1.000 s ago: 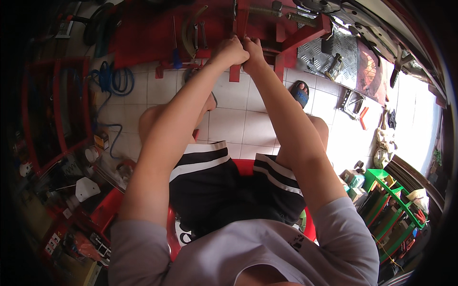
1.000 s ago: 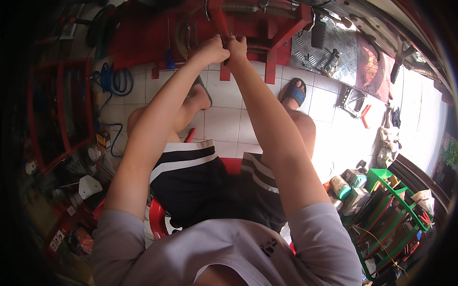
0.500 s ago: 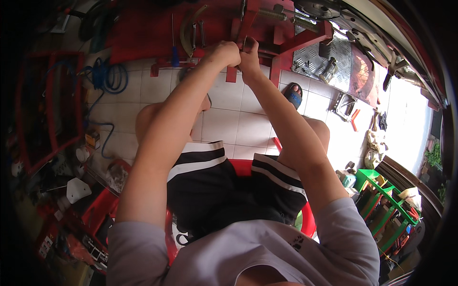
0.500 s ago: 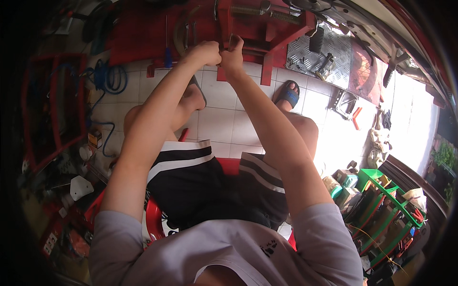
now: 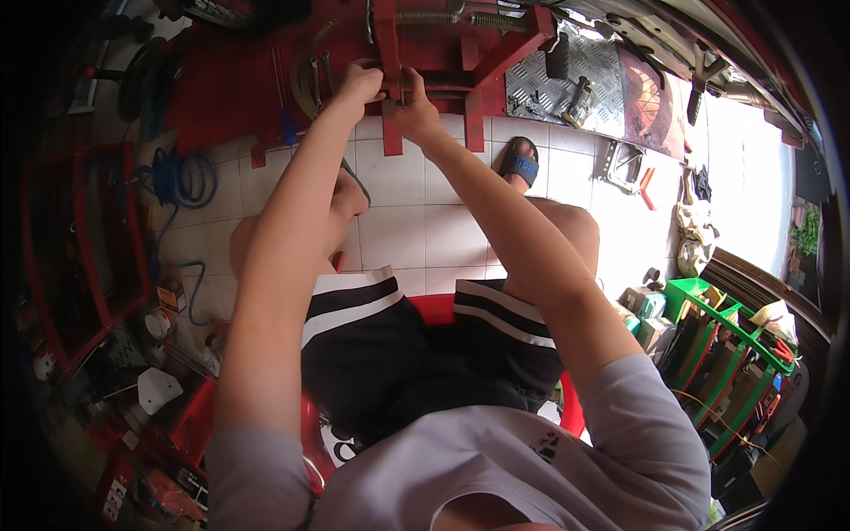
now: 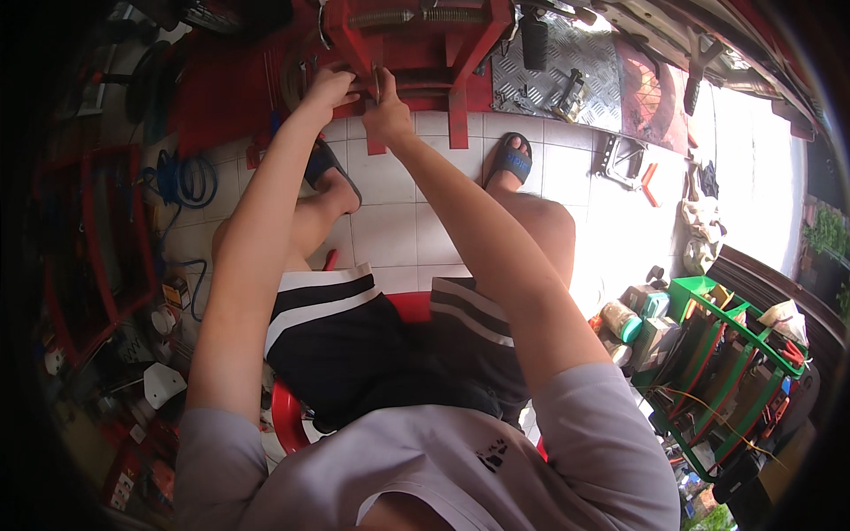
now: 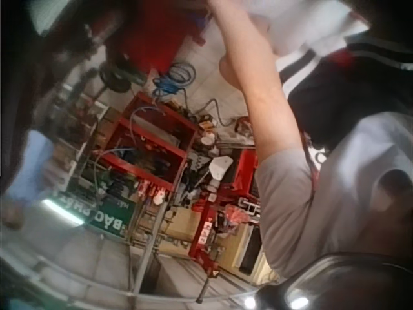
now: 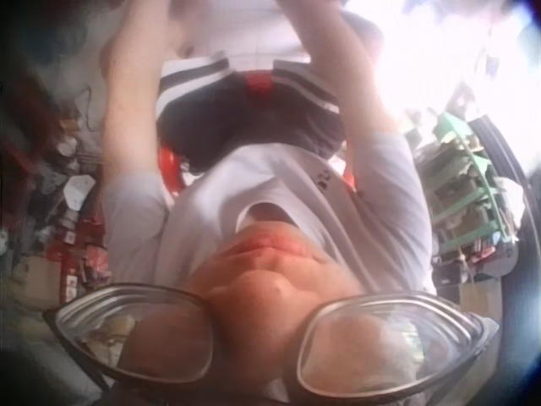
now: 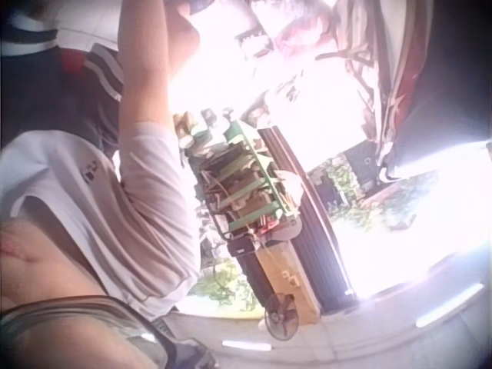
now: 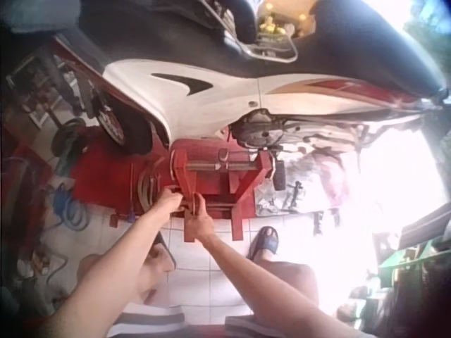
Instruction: The person sits on a stool in a workshop and works on a motorcycle secured to a red stand. They use their hands to manipulate a threaded rod and a curved metal strip, fitting the strip into the motorcycle's undercarriage area.
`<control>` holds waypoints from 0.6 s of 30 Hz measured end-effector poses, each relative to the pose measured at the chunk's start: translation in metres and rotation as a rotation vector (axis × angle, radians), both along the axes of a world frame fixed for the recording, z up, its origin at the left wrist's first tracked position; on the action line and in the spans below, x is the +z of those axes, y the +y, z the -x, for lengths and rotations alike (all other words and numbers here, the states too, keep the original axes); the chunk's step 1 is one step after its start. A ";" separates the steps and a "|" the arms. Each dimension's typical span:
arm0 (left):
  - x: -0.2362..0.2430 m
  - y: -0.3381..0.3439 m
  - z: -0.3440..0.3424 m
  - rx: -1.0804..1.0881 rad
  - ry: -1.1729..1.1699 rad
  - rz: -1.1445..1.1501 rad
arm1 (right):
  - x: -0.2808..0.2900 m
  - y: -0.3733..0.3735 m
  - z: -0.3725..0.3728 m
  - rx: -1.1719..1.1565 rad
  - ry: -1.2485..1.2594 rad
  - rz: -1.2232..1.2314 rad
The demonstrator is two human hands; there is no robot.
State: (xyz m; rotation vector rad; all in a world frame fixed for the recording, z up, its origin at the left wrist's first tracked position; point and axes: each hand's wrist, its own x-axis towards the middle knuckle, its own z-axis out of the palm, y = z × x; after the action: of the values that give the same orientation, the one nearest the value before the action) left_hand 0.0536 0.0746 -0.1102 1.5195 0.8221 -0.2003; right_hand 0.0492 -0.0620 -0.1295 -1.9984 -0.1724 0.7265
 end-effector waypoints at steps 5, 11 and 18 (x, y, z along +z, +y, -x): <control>-0.019 0.005 -0.006 0.073 0.066 -0.018 | 0.015 -0.007 -0.006 0.105 0.049 0.072; -0.028 0.003 -0.015 0.102 0.079 -0.013 | 0.022 -0.042 -0.032 0.581 -0.215 0.354; -0.040 0.021 -0.005 0.134 -0.055 0.063 | 0.036 -0.142 -0.142 0.598 0.255 0.748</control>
State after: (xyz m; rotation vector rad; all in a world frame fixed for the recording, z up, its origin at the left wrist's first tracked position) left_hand 0.0589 0.0957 -0.1501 1.3990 0.8624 -0.0840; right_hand 0.1911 -0.2039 -0.0937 -2.5465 -0.3993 1.6002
